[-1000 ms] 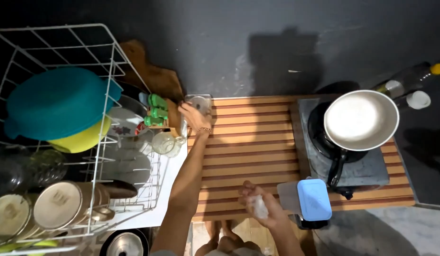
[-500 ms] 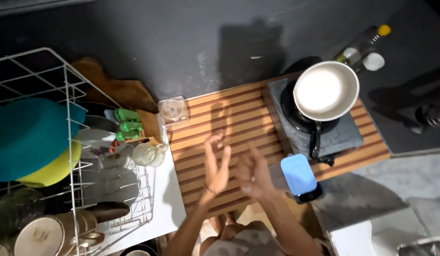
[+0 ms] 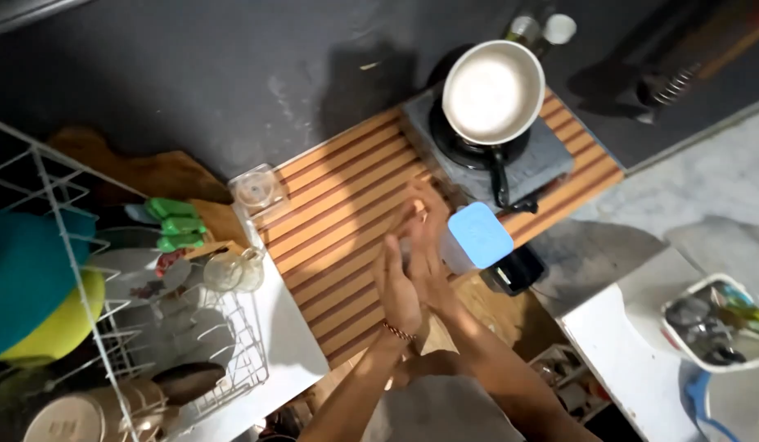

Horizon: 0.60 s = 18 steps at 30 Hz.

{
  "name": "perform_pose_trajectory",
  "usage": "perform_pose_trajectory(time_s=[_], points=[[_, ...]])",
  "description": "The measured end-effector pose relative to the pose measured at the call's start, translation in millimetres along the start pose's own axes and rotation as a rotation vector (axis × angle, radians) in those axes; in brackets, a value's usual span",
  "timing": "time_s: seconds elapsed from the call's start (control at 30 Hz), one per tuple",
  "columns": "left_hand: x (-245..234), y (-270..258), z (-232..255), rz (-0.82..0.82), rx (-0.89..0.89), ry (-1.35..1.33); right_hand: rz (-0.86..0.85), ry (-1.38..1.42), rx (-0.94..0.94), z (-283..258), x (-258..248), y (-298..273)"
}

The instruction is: Checking household items and hanging a jacket on a clothing rack.

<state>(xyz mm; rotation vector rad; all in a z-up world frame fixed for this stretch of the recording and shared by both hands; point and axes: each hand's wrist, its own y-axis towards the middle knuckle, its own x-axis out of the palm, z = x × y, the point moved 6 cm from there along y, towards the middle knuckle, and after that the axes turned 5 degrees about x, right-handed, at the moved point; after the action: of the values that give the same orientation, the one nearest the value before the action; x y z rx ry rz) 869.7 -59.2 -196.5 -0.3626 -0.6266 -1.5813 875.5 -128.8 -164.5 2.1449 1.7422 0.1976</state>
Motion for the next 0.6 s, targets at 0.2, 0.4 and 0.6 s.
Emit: perform_pose_trajectory(time_s=[0.2, 0.4, 0.6], points=[[-16, 0, -45, 0.483, -0.208, -0.100, 0.523, -0.556, -0.108, -12, -43, -9], [8, 8, -40, 0.302, -0.369, -0.445, 0.282, -0.900, 0.359, 43, -115, -18], [69, -22, -46, 0.018, -0.666, -0.462, 0.215, -0.793, 0.518, 94, -123, -58]])
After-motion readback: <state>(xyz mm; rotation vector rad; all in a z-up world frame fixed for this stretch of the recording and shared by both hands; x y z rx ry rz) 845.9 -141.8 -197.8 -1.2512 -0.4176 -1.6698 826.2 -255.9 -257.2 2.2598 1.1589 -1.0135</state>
